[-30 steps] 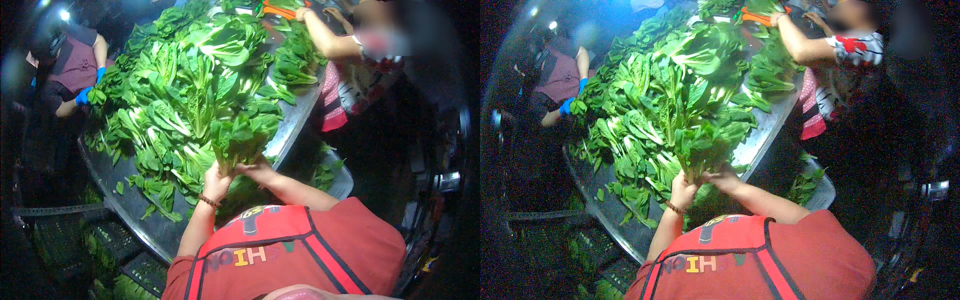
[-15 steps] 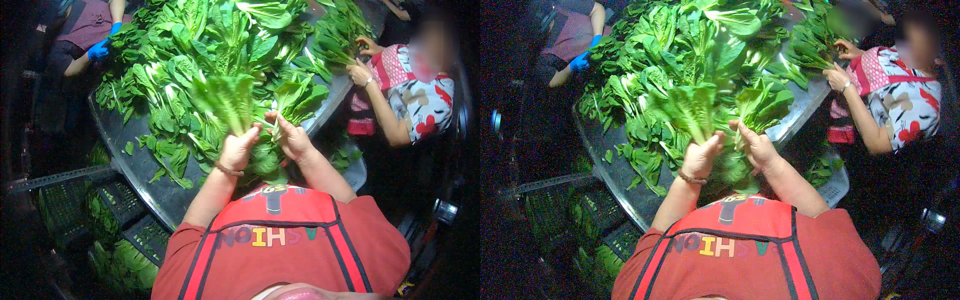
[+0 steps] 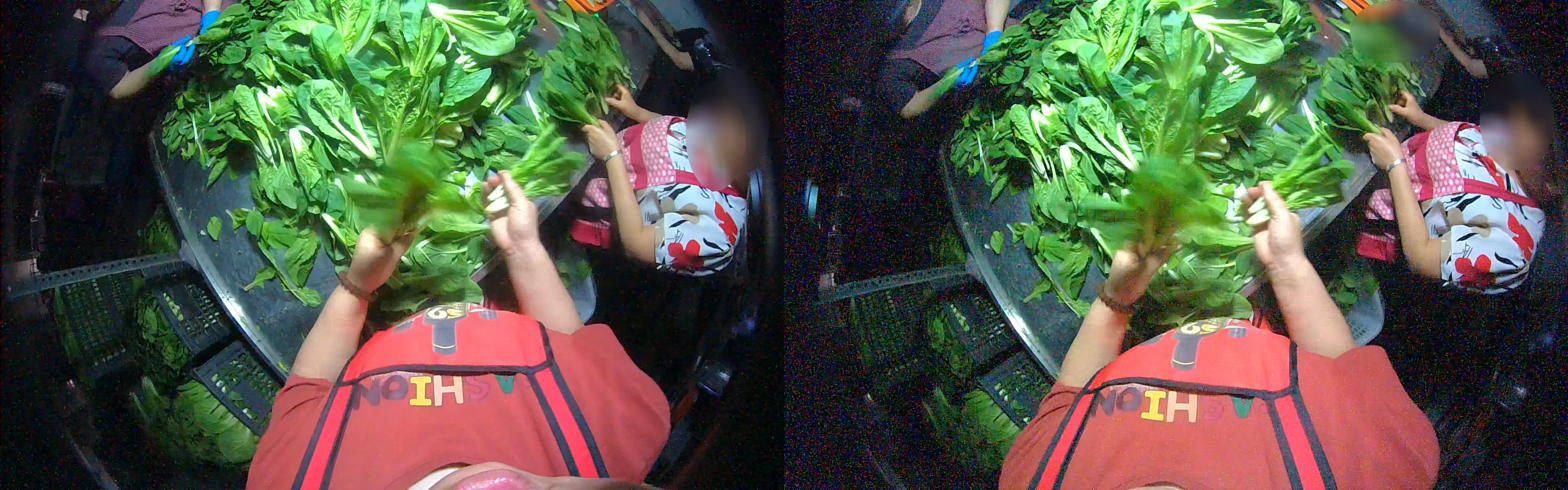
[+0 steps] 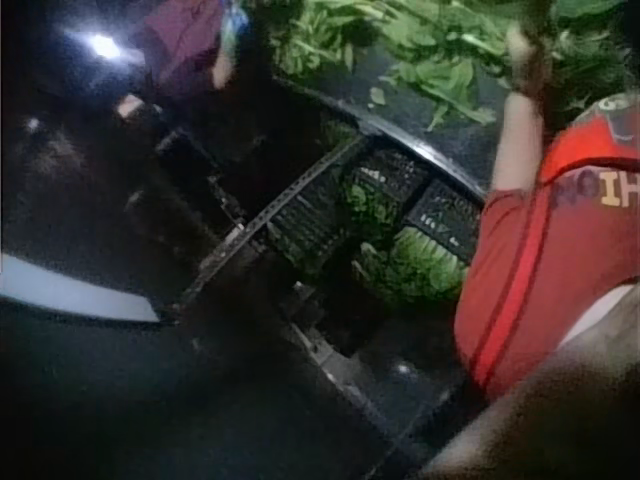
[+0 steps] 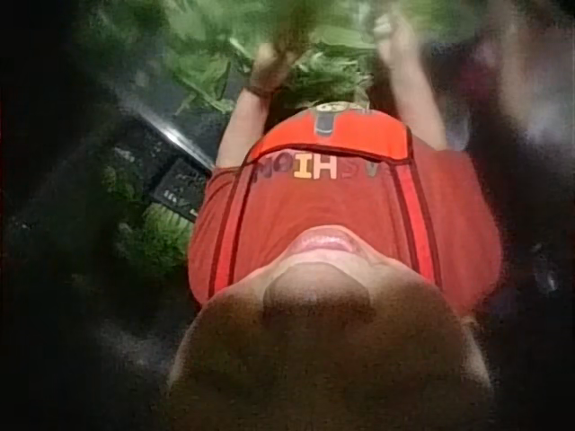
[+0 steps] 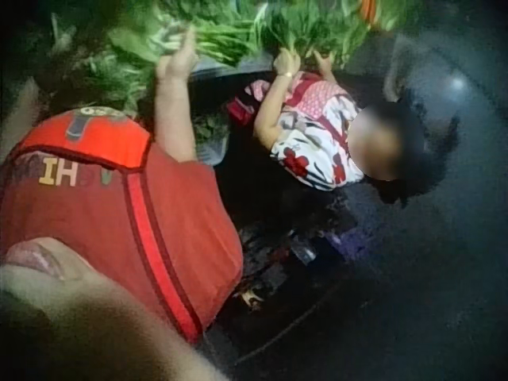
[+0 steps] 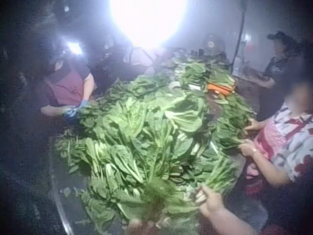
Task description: The person sorts leafy green vegetables on a metal table, picking up bunches, separating leaves, and placing them into piles. The person handles the vegetables by hand without using tools.
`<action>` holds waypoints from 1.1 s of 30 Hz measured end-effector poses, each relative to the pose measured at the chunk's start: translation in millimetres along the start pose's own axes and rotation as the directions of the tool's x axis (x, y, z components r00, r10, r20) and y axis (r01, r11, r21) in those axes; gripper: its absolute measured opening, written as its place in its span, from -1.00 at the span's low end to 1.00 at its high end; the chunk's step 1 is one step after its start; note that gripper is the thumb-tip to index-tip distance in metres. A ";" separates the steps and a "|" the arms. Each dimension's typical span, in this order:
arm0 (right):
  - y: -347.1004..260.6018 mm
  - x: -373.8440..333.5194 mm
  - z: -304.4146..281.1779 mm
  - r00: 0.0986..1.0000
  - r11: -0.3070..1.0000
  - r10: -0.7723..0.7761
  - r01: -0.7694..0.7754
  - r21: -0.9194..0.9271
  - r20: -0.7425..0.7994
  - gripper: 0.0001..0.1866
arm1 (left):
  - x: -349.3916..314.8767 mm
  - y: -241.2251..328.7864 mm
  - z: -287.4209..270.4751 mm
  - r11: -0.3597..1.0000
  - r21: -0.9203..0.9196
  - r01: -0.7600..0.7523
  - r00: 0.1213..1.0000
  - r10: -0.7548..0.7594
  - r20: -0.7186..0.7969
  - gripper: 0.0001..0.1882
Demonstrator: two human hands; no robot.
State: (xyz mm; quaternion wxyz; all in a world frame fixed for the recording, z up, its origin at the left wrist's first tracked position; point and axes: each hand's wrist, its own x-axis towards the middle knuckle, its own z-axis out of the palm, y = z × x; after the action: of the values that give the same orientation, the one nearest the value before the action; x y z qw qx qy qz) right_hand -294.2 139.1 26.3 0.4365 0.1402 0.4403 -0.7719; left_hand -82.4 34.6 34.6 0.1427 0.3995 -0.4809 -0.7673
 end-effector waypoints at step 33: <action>9.5 -9.5 -5.0 0.908 0.963 0.242 -0.267 0.027 0.342 -0.67 | 63.4 49.2 -21.8 0.974 0.100 -0.203 0.952 0.220 -0.212 -0.74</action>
State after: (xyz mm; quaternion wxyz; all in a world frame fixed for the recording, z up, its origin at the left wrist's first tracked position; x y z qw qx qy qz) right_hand -282.0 146.2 23.8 0.5966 0.0785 0.3088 -0.7366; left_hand -114.7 -41.6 41.6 0.2613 0.4338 -0.5310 -0.6793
